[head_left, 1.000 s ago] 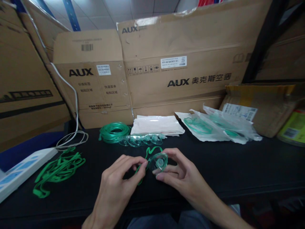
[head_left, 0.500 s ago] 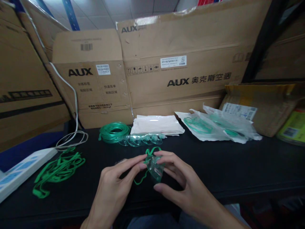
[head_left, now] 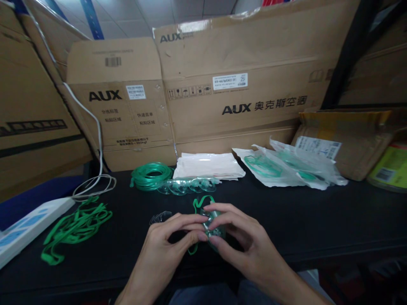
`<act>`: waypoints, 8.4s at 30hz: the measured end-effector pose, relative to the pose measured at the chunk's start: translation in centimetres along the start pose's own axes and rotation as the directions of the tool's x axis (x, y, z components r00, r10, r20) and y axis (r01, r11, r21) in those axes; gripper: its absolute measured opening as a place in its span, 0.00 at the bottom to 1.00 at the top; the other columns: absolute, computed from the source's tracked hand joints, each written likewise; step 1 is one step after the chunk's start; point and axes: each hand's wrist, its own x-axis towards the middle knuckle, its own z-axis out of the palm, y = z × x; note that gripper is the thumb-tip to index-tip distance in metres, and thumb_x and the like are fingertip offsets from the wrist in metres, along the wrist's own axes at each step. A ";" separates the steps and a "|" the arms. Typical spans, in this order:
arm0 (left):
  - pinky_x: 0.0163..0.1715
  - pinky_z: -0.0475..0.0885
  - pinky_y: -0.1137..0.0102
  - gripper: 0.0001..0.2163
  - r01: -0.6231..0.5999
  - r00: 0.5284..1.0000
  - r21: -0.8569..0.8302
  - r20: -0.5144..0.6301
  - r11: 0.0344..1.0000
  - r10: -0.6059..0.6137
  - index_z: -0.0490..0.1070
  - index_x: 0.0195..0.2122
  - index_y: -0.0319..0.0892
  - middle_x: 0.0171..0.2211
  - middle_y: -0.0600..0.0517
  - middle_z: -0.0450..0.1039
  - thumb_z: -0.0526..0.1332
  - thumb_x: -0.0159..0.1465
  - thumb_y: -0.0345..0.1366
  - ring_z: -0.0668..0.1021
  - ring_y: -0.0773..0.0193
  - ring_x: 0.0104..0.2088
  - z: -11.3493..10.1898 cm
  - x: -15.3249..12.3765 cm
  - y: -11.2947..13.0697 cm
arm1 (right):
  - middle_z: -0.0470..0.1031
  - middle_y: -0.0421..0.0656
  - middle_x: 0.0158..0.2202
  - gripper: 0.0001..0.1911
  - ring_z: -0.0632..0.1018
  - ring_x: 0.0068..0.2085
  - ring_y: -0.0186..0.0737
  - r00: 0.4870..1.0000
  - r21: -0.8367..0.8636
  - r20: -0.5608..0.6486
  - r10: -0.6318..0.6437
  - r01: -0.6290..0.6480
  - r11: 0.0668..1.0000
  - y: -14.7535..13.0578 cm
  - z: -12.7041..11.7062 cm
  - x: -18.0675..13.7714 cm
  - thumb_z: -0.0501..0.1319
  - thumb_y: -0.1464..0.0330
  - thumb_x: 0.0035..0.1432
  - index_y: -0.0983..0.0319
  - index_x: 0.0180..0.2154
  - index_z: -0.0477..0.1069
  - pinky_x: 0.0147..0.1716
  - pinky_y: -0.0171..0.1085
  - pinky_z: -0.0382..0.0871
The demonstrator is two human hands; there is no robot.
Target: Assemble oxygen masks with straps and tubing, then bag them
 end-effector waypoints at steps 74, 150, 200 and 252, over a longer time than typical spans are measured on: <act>0.37 0.72 0.72 0.14 0.066 0.983 0.310 -0.183 0.948 -0.009 0.73 0.50 0.46 0.37 0.53 0.79 0.62 0.67 0.44 0.79 0.63 0.36 -1.9 0.2 -0.7 | 0.83 0.46 0.42 0.17 0.83 0.44 0.47 0.948 -0.136 -0.298 0.110 -0.156 0.978 -0.4 -3.6 1.3 0.66 0.56 0.59 0.60 0.44 0.76 0.46 0.40 0.79; 0.27 0.67 0.76 0.10 -0.024 0.997 0.083 -0.067 0.996 0.030 0.84 0.44 0.49 0.27 0.52 0.74 0.66 0.65 0.42 0.75 0.66 0.29 1.3 0.5 0.4 | 0.78 0.42 0.35 0.18 0.75 0.29 0.32 0.927 0.198 0.083 0.367 -0.376 0.905 0.3 -3.0 1.3 0.71 0.57 0.55 0.63 0.41 0.76 0.30 0.33 0.75; 0.35 0.68 0.77 0.12 0.218 0.972 -0.100 0.114 0.971 -0.206 0.78 0.35 0.43 0.32 0.54 0.76 0.61 0.66 0.45 0.75 0.64 0.35 1.0 0.5 1.5 | 0.79 0.43 0.39 0.19 0.76 0.37 0.37 0.921 0.229 0.125 0.368 -0.388 0.893 -0.4 -3.3 1.1 0.70 0.56 0.56 0.61 0.44 0.77 0.40 0.36 0.72; 0.25 0.60 0.74 0.12 0.249 0.966 -0.038 0.076 0.968 -0.246 0.81 0.34 0.42 0.25 0.54 0.74 0.66 0.62 0.46 0.69 0.67 0.25 1.2 0.2 0.9 | 0.80 0.37 0.36 0.16 0.79 0.37 0.32 0.904 0.228 0.099 0.416 -0.428 0.875 0.5 -2.8 1.0 0.76 0.64 0.48 0.60 0.40 0.78 0.35 0.28 0.71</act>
